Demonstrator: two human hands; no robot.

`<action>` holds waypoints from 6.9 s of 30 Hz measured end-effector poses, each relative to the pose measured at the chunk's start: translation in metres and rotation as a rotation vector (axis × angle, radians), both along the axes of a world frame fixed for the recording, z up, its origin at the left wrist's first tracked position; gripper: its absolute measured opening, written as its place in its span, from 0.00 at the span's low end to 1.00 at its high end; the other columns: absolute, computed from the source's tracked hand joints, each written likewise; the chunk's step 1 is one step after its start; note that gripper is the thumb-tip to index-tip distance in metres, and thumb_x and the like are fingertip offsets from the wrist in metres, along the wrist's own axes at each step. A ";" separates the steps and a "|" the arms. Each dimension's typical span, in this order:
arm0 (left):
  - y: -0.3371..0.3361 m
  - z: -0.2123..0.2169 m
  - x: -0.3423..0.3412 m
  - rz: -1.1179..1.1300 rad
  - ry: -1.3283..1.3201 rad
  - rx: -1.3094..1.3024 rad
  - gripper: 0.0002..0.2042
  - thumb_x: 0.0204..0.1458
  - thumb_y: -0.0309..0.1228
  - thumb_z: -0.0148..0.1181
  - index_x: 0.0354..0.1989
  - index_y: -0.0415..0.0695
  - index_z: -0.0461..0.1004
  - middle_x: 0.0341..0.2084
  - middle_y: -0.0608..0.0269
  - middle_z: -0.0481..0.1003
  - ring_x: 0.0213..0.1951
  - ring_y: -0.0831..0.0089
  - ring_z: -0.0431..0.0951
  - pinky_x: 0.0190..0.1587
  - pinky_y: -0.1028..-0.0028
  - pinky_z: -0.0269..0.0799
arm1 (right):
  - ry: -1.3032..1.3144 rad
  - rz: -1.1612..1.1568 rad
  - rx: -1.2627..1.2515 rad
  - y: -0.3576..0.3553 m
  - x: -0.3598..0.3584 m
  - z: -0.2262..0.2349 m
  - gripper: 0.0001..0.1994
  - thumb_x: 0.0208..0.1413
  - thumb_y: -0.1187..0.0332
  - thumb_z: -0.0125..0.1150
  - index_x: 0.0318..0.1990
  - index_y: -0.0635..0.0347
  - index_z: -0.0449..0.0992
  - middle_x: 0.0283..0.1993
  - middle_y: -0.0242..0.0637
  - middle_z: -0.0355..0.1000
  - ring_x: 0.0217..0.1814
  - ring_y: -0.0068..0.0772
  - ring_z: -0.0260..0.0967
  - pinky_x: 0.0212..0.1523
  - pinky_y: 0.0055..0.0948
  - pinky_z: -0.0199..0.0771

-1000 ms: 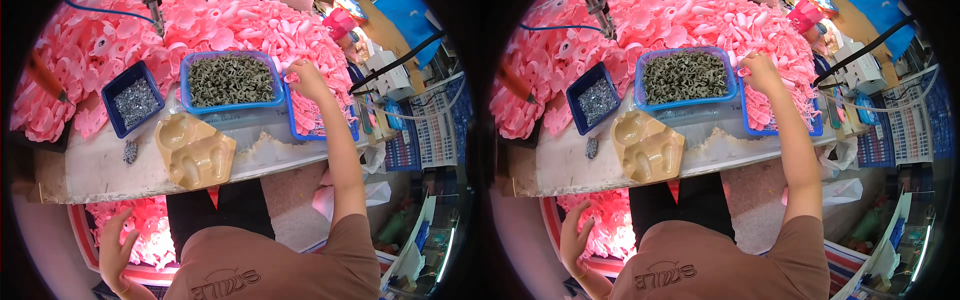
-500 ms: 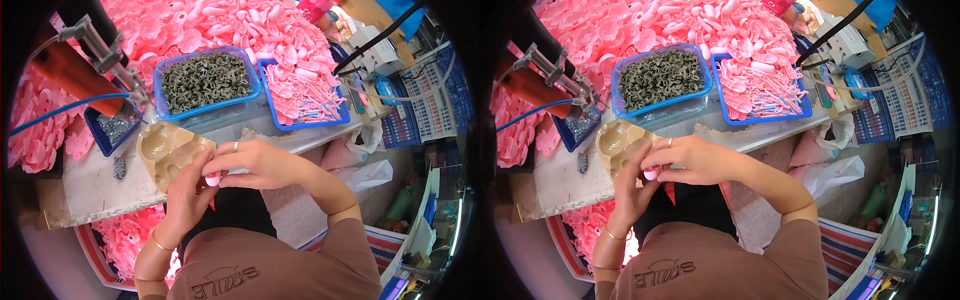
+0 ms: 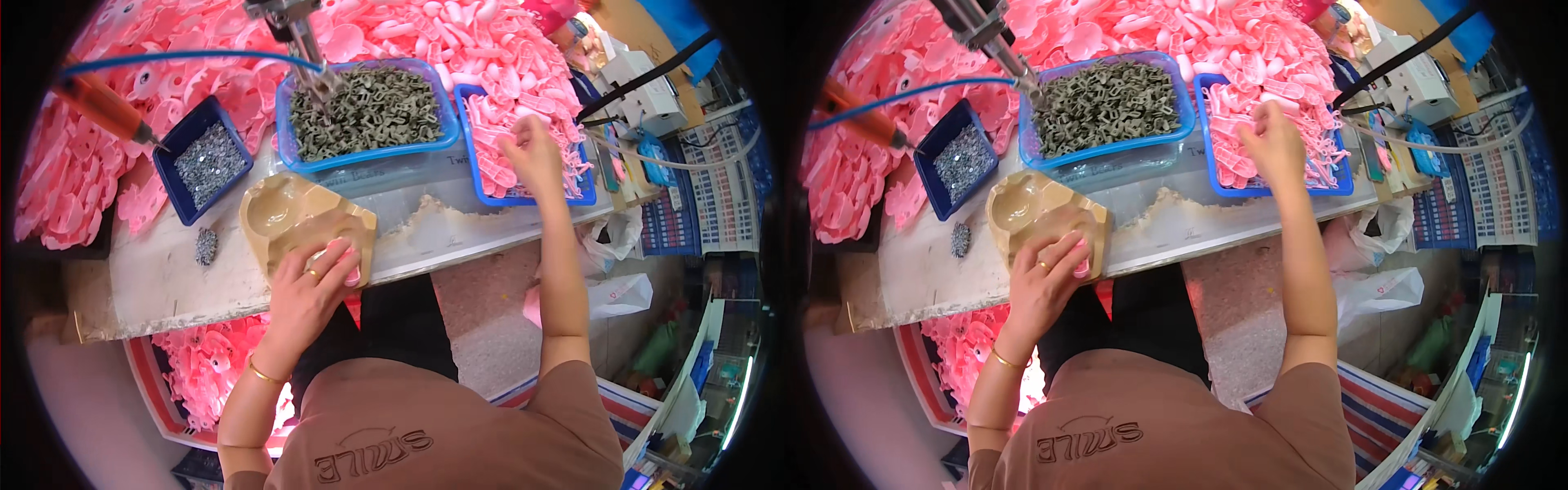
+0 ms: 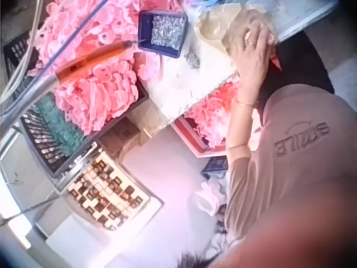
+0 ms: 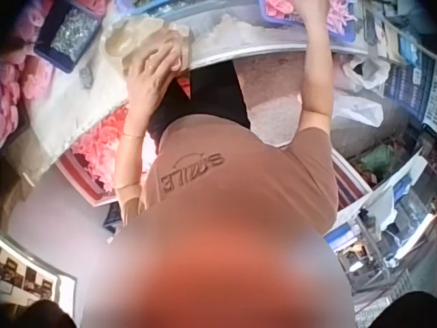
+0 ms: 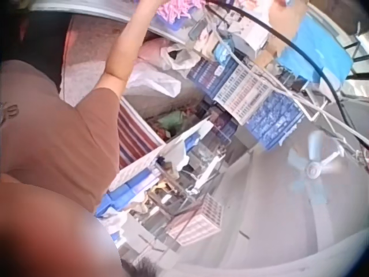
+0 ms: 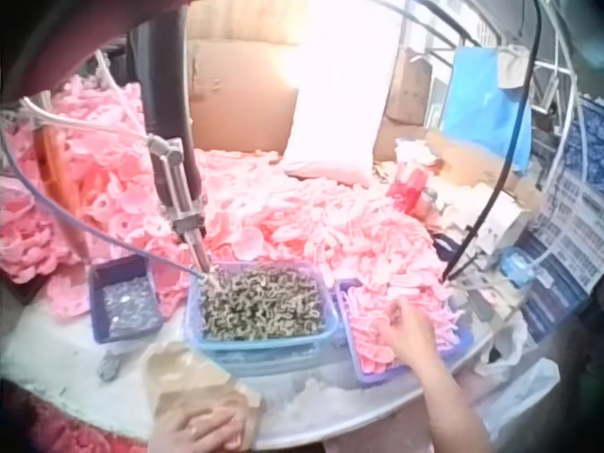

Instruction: Assembling pink toy ponies by fitting parts together and using an electric screwdriver.

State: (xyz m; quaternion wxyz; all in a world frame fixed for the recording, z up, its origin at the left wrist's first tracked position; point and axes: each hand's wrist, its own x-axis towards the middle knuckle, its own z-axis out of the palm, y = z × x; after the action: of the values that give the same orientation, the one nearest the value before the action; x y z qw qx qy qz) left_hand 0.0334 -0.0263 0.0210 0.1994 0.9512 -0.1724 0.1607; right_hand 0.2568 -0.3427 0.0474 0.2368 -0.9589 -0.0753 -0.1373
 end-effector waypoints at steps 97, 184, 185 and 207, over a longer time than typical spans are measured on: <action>0.014 0.006 0.004 0.273 0.116 -0.027 0.32 0.49 0.38 0.67 0.64 0.45 0.66 0.65 0.59 0.63 0.66 0.52 0.59 0.67 0.56 0.56 | 0.181 1.033 0.024 0.139 -0.069 0.013 0.16 0.50 0.65 0.68 0.46 0.59 0.78 0.45 0.39 0.74 0.49 0.43 0.71 0.51 0.38 0.72; -0.008 0.024 0.014 0.308 0.561 -1.588 0.10 0.63 0.30 0.56 0.40 0.33 0.74 0.35 0.57 0.80 0.37 0.73 0.82 0.40 0.75 0.83 | 0.422 0.898 0.535 0.138 -0.128 0.023 0.19 0.63 0.76 0.53 0.61 0.58 0.68 0.36 0.26 0.69 0.32 0.14 0.61 0.32 0.18 0.61; -0.007 0.023 0.013 0.313 0.561 -1.590 0.10 0.63 0.30 0.56 0.40 0.33 0.74 0.35 0.57 0.80 0.37 0.73 0.82 0.40 0.75 0.83 | 0.426 0.900 0.535 0.138 -0.129 0.026 0.19 0.63 0.76 0.53 0.61 0.58 0.68 0.36 0.26 0.69 0.32 0.14 0.61 0.32 0.18 0.61; 0.005 0.023 0.013 0.178 0.762 -1.484 0.10 0.62 0.32 0.58 0.38 0.34 0.75 0.29 0.63 0.77 0.33 0.78 0.81 0.36 0.78 0.81 | 0.745 0.857 0.563 0.131 -0.124 0.022 0.11 0.54 0.74 0.67 0.40 0.59 0.69 0.31 0.25 0.67 0.30 0.14 0.62 0.30 0.18 0.64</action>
State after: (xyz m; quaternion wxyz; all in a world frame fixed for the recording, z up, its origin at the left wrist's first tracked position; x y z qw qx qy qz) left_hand 0.0461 -0.0216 0.0442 0.8048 0.5722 0.1330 -0.0850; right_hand 0.1327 -0.2122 0.0689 0.5240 -0.7280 -0.3262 0.2984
